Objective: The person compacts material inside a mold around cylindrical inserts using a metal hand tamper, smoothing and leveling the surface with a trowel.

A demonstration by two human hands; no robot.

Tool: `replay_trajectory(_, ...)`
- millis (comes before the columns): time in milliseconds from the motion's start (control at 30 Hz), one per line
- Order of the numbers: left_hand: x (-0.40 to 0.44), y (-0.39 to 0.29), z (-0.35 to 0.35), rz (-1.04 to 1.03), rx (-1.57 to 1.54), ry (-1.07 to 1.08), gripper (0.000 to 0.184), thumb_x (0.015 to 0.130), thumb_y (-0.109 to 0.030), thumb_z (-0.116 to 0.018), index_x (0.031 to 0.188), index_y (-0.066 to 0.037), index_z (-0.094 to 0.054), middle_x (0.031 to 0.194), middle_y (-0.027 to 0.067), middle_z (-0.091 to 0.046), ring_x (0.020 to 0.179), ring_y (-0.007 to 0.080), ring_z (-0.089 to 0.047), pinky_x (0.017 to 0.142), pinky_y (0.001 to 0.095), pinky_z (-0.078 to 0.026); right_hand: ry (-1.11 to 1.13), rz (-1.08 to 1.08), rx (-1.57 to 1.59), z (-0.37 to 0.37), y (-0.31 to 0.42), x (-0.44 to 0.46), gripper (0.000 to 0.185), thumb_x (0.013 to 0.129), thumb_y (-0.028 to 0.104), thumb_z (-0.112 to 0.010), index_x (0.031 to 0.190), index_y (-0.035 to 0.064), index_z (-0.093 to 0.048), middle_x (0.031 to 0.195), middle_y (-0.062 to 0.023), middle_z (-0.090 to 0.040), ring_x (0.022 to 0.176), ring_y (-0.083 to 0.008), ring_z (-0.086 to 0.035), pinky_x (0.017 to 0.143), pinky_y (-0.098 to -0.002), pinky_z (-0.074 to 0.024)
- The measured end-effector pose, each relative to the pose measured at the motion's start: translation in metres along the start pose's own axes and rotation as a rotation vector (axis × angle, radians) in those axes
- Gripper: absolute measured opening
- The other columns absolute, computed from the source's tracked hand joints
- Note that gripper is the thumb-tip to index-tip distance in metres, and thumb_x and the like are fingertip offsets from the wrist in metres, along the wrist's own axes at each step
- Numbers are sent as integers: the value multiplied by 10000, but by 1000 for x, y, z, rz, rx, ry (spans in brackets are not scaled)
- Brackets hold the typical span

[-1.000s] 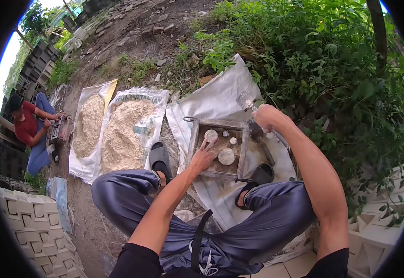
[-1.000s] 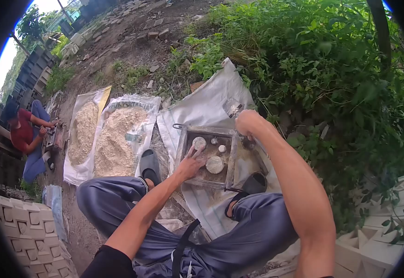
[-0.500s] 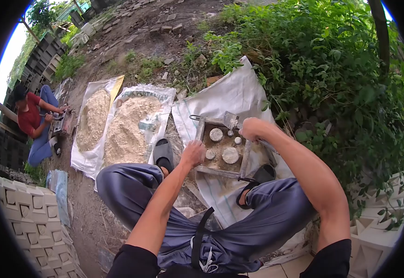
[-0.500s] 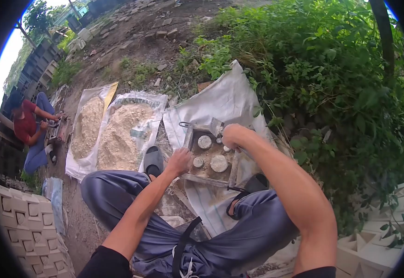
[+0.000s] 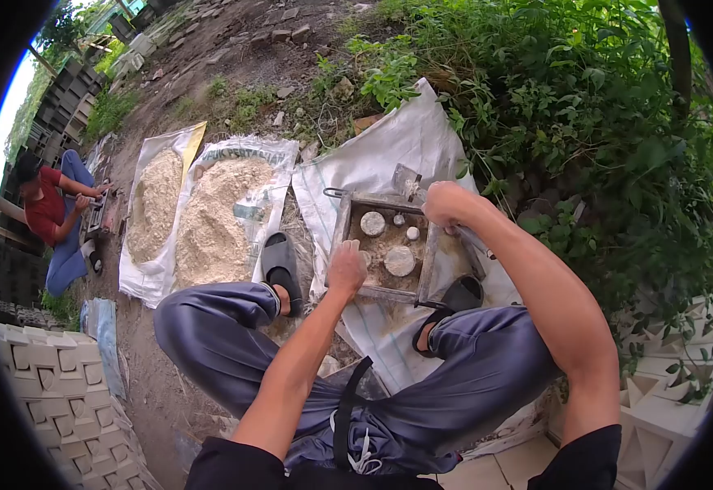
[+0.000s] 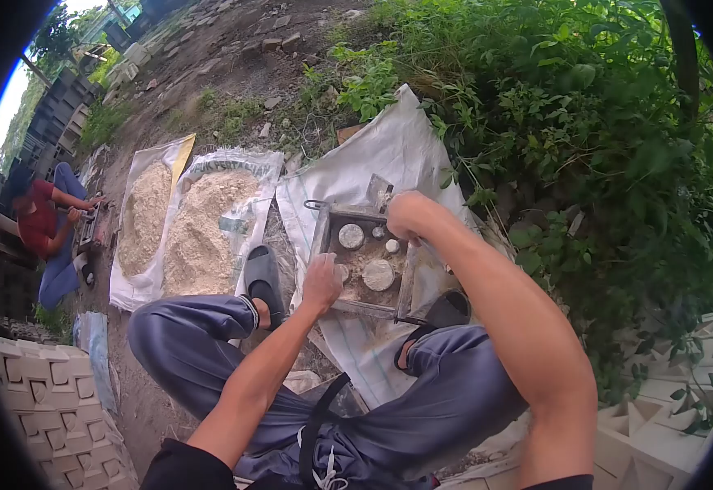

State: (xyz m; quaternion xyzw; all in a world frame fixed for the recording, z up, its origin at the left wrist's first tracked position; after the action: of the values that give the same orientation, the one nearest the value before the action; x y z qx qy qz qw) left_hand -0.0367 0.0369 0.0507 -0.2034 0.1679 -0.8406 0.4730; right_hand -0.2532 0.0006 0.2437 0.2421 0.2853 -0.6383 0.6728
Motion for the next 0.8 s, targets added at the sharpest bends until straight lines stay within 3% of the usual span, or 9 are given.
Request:
replay_trajectory(100, -18, 16, 5, 6, -6, 79, 228, 815, -81, -469, 1021, 17, -480, 899, 178, -568, 939, 351, -531, 853, 448, -422, 30, 6, 90, -10, 10, -4, 231, 588, 77, -784, 778, -31, -711, 835, -140, -700, 770, -266, -683, 689, -375, -542)
replay_trajectory(167, -26, 7, 11, 210, 58, 172, 180, 827, -86, -464, 970, 8, -519, 897, 173, -578, 977, 321, -531, 860, 406, -424, 22, 79, 77, -17, 19, -11, 227, 584, 59, -779, 778, -35, -709, 837, -149, -698, 774, -275, -682, 694, -380, -542)
replay_trajectory(300, -32, 3, 11, 113, 313, 275, 191, 830, -123, -498, 931, 1, -603, 897, 216, -588, 986, 341, -525, 897, 412, -400, 73, 196, 32, -32, 41, -16, 239, 562, 27, -781, 779, -39, -706, 847, -178, -690, 793, -302, -680, 696, -387, -543)
replay_trajectory(367, -46, 3, -9, 49, 506, 326, 304, 872, -225, -456, 902, -5, -663, 1045, 141, -634, 1141, 338, -472, 1013, 444, -278, 64, 228, 45, -40, 47, -20, 218, 579, 7, -748, 783, -53, -698, 851, -207, -681, 811, -322, -677, 703, -403, -542)
replay_trajectory(400, -51, 3, -21, 65, 570, 368, 386, 883, -275, -435, 930, 28, -671, 1106, 156, -625, 1225, 414, -396, 1082, 492, -167, 52, 249, 32, -47, 47, -17, 208, 591, -5, -722, 788, -64, -692, 857, -223, -676, 820, -326, -675, 707, -411, -541)
replay_trajectory(500, -48, -35, 10, 265, 278, 483, 366, 876, -253, -439, 947, 31, -659, 1100, 173, -621, 1268, 453, -342, 1106, 510, -134, 76, 255, 47, -40, 48, -28, 189, 625, -25, -645, 801, -88, -677, 873, -259, -662, 832, -336, -672, 705, -425, -539)
replay_trajectory(567, -47, -13, 4, 270, 304, 415, 337, 880, -236, -437, 969, 1, -658, 1162, 176, -590, 1302, 432, -316, 1122, 518, -113, -9, 330, 5, -49, 39, -20, 181, 641, -20, -631, 802, -92, -674, 876, -257, -663, 849, -330, -671, 690, -417, -542)
replay_trajectory(667, -33, 15, 31, -229, 584, 279, 326, 886, -214, -421, 1030, -45, -660, 1258, 131, -536, 1334, 326, -319, 1135, 499, -133, -4, 260, 59, -52, 31, -14, 180, 661, -19, -620, 821, -74, -680, 878, -236, -670, 873, -320, -668, 680, -398, -544)
replay_trajectory(800, -21, 37, 29, -602, 816, 338, 354, 918, -308, -429, 1016, -62, -663, 1234, 106, -556, 1328, 271, -334, 1144, 485, -120, -67, 230, 19, -52, 14, 0, 185, 663, -28, -615, 831, -46, -691, 887, -221, -674, 847, -305, -674, 664, -388, -545)
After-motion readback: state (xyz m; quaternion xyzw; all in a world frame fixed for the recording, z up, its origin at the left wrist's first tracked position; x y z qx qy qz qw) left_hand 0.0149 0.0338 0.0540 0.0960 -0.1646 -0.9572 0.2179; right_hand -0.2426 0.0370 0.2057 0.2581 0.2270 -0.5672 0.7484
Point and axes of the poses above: each hand's wrist, its own x-axis towards the middle knuckle, its own z-axis out of the back of the hand, y = z × x, the point moved 2 cm from there along x, towards the middle knuckle
